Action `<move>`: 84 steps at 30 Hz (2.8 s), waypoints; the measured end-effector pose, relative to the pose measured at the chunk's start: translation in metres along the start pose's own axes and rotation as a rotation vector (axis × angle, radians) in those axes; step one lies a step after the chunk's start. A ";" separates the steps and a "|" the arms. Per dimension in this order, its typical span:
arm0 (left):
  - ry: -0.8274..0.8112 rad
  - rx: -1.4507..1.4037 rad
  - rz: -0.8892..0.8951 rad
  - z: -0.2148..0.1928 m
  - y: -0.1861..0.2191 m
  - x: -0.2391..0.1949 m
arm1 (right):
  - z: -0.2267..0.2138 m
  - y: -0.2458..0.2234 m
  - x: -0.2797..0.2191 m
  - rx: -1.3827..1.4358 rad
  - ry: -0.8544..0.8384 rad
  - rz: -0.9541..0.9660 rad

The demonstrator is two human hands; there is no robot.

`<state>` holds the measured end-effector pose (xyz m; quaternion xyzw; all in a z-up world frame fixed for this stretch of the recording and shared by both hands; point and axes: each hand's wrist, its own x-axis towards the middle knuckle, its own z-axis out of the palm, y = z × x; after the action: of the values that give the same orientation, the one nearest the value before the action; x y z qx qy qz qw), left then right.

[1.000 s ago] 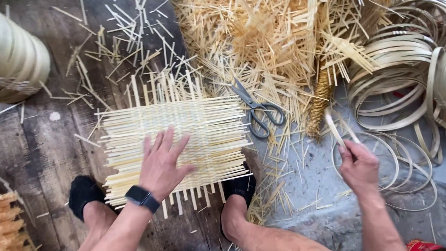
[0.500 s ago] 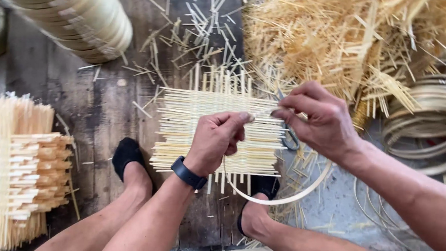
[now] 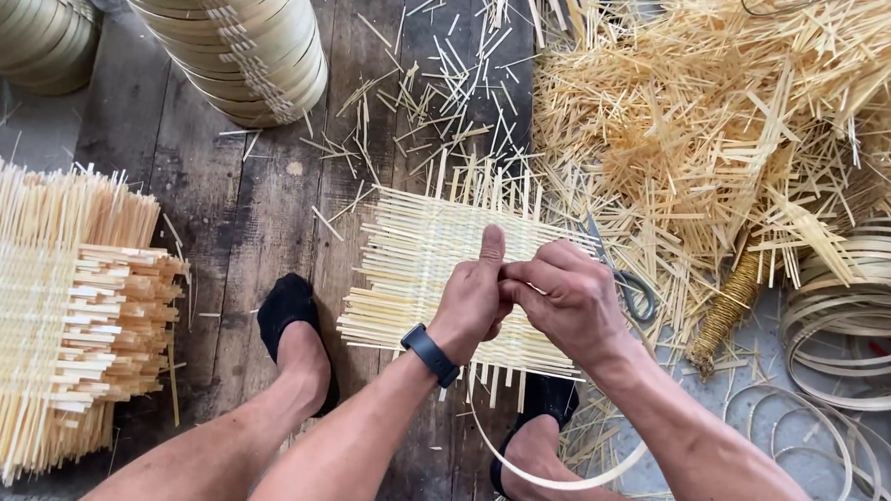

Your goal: Weave bamboo strips over a circular mold and trim the edges with scissors to assemble a steamer basket base.

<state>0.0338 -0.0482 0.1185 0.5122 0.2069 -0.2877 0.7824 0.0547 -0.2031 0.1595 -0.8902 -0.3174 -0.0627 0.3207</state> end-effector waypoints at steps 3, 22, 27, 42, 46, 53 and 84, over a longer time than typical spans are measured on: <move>-0.069 -0.078 -0.030 -0.005 0.001 0.002 | -0.007 0.022 0.002 0.046 -0.027 0.104; 0.058 -0.315 0.067 -0.088 0.029 0.020 | 0.020 0.080 -0.054 1.317 0.084 0.945; 0.250 -0.449 0.091 -0.084 0.026 0.012 | 0.024 0.065 -0.050 1.248 0.174 1.043; 0.679 0.834 0.276 -0.138 -0.093 0.077 | 0.106 0.110 -0.089 0.087 0.037 1.093; 0.701 0.853 0.215 -0.141 -0.082 0.093 | 0.108 0.118 -0.085 0.085 0.081 1.121; 0.726 0.825 0.155 -0.144 -0.084 0.094 | 0.109 0.119 -0.095 0.083 0.131 1.063; 0.406 1.216 -0.071 -0.118 -0.001 0.079 | 0.099 0.098 -0.072 -0.202 -0.001 0.640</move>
<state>0.0887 0.0407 0.0228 0.9015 0.1675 -0.2768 0.2874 0.0479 -0.2379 0.0071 -0.9720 -0.0139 0.0105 0.2341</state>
